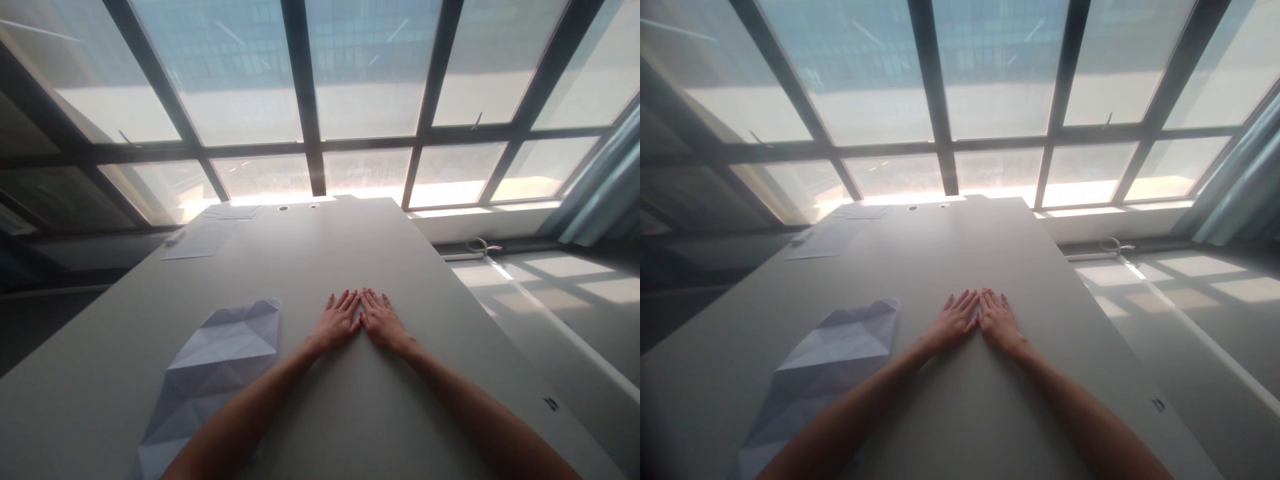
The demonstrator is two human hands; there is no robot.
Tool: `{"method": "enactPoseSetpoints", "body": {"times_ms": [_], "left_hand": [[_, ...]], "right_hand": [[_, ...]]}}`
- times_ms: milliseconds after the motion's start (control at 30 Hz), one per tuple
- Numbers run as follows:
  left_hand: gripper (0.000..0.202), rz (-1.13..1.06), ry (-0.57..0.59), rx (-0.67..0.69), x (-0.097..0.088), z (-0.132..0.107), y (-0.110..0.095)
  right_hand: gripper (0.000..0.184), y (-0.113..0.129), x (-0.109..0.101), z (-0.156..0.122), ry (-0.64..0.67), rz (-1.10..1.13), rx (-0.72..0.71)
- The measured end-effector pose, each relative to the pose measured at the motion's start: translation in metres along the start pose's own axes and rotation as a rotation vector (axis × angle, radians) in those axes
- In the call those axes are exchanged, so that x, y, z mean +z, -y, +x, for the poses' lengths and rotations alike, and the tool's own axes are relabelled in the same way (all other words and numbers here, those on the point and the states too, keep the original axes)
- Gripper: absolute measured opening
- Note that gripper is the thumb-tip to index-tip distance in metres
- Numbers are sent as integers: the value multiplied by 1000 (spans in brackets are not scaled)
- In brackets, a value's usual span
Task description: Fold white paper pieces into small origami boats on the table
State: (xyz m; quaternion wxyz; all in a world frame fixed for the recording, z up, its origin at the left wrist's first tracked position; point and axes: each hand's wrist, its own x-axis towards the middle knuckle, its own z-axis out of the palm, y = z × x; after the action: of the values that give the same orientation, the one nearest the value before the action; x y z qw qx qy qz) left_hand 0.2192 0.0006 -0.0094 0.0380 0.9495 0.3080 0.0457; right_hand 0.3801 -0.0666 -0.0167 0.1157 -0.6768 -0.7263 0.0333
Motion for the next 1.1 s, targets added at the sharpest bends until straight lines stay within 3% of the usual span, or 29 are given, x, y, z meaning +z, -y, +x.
{"method": "enactPoseSetpoints", "body": {"times_ms": [433, 800, 1100], "left_hand": [[68, 49, 6, -54, 3, -1, 3], [75, 23, 47, -112, -4, -3, 1], [73, 18, 49, -102, -5, -3, 2]], "right_hand": [[67, -8, 1, 0, 15, -19, 121], [67, -26, 7, 1, -12, -56, 238], [63, -26, 9, 1, -43, -64, 283]]}}
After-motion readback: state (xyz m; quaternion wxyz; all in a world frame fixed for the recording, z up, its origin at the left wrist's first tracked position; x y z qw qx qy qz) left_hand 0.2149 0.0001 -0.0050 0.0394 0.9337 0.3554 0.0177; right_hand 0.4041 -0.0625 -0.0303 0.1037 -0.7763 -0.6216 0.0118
